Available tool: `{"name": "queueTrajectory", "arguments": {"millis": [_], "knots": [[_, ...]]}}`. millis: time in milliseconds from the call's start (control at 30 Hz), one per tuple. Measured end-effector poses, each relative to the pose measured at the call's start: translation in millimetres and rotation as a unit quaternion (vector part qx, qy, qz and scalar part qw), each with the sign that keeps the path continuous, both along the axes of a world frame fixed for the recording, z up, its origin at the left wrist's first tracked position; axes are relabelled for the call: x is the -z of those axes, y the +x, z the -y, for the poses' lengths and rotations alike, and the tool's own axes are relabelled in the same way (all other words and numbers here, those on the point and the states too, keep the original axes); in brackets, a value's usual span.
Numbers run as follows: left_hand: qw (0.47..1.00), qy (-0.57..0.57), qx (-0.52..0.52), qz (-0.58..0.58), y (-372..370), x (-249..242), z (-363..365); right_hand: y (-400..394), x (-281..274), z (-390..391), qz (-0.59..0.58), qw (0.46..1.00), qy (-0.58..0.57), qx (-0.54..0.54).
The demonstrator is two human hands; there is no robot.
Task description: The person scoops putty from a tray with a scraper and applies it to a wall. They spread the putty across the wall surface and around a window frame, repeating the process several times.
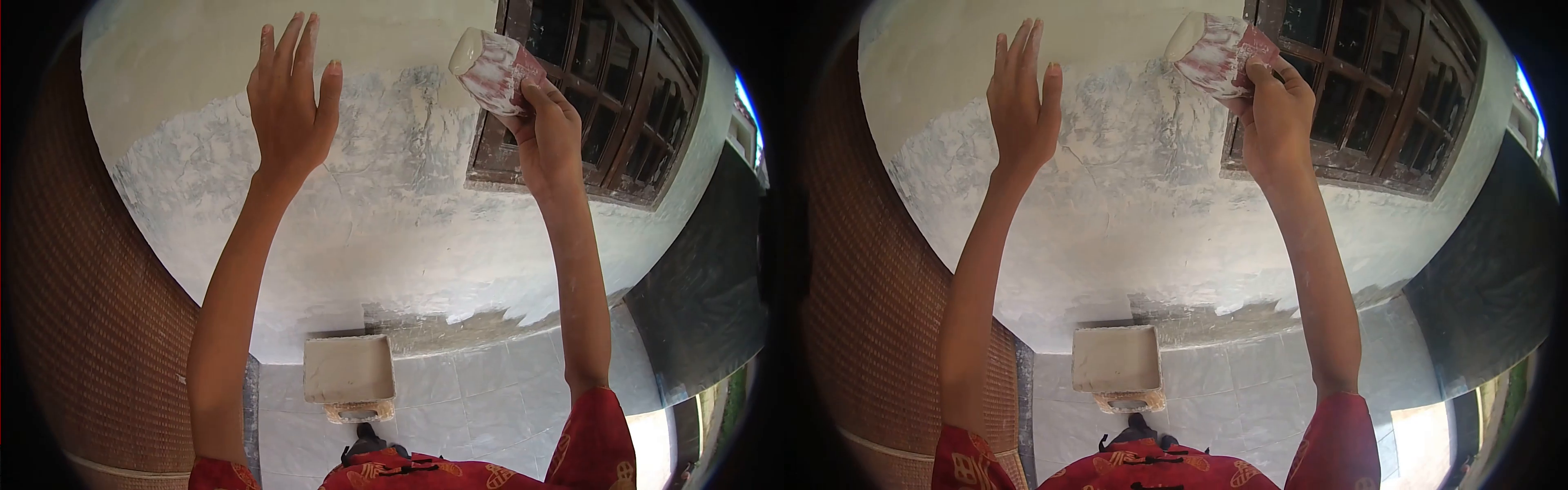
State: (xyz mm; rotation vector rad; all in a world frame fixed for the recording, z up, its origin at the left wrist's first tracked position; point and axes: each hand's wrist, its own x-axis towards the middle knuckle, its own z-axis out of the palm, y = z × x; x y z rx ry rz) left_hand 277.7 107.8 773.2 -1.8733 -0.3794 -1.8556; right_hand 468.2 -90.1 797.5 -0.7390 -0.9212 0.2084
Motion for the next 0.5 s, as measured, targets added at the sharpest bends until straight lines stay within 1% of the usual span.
{"name": "queueTrajectory", "arguments": {"millis": [33, 167, 267, 333, 467, 500], "knots": [[1.0, 0.017, 0.002, 0.001, 6.7, -5.0, -2.3, 4.3, -5.9, -0.4, 0.004, 1.0, 0.017, -0.012], [0.998, 0.043, 0.033, 0.011, 35.8, -24.5, -9.8, 22.8, -26.4, -1.5, 0.033, 0.999, 0.027, 0.019], [0.998, 0.043, 0.036, 0.02, 57.4, -37.2, -18.7, 39.3, -41.5, -4.6, 0.045, 0.998, 0.047, 0.018], [0.997, 0.048, 0.056, 0.014, 72.0, -43.6, -23.2, 53.0, -50.6, -7.5, 0.057, 0.996, 0.047, 0.053], [0.997, 0.061, 0.04, 0.016, 98.6, -61.1, -39.0, 77.5, -74.6, -24.7, 0.072, 0.993, 0.058, 0.067], [0.997, 0.063, 0.031, 0.012, 105.2, -65.8, -43.7, 81.8, -82.3, -31.3, 0.075, 0.991, 0.062, 0.096]]}}
